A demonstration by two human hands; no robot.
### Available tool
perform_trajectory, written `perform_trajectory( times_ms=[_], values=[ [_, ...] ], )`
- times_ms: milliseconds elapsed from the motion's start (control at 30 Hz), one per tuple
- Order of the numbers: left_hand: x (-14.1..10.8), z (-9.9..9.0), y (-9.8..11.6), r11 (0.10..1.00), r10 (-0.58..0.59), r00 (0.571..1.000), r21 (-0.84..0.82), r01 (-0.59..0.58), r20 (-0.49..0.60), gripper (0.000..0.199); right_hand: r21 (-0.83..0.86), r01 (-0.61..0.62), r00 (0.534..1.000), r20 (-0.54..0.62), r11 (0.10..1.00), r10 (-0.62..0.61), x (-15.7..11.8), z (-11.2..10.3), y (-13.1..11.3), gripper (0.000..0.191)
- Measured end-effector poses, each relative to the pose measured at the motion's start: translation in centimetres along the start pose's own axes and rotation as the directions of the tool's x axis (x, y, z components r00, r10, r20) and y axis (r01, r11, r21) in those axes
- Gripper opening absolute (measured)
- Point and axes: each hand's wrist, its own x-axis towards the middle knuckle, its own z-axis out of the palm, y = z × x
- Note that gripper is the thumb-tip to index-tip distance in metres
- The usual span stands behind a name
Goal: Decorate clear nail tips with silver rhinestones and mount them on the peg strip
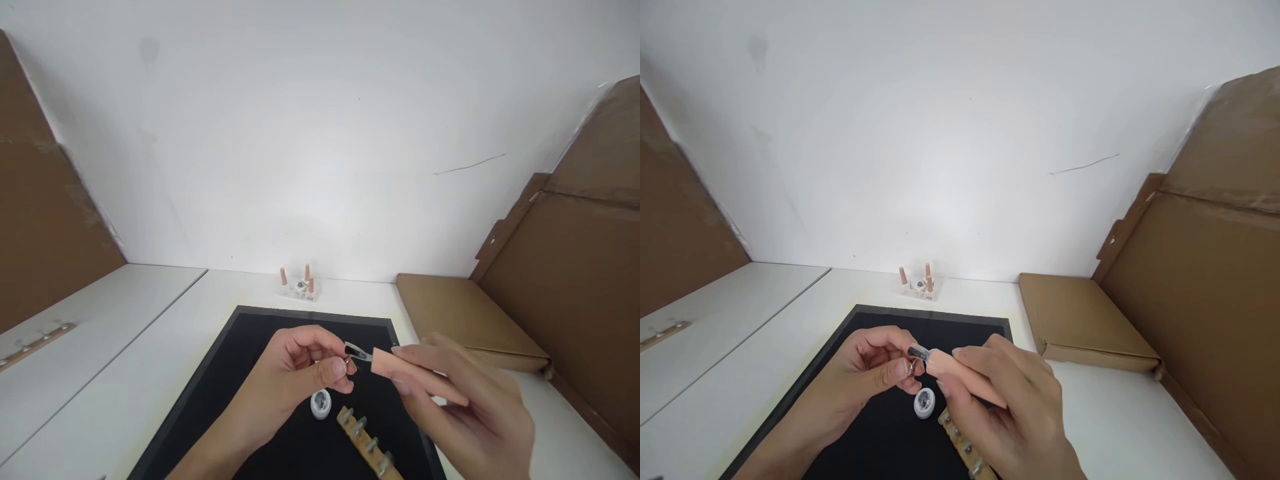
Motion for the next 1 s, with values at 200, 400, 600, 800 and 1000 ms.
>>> perform_trajectory(
  times_ms=[200,400,600,800,1000],
  values=[
    [0.2,0.0,0.2,1.000,0.005,1.000,0.001,-0.005,-0.027,0.009,-0.014,0.031,0.997,0.067,0.999,-0.030,0.4,-0.6,0.4,0.006],
    [0.2,-0.2,0.5,1.000,-0.007,0.997,0.025,0.009,-0.075,0.014,0.020,-0.018,0.994,0.109,1.000,0.015,-0.1,-0.9,0.6,0.004],
    [0.2,-0.2,0.2,1.000,-0.001,0.999,0.010,0.001,-0.042,0.012,-0.002,-0.036,0.999,0.017,0.999,0.036,0.0,-0.4,0.3,0.003],
    [-0.1,-0.3,0.3,1.000,0.012,0.999,0.007,-0.012,-0.049,0.009,0.006,-0.039,0.992,0.122,0.999,0.038,0.4,-0.9,0.8,0.010],
    [0.1,-0.4,0.2,1.000,0.014,0.999,0.019,-0.013,-0.044,0.008,0.009,-0.059,0.995,0.085,0.998,0.058,-0.3,-1.2,1.0,0.005]
  ],
)
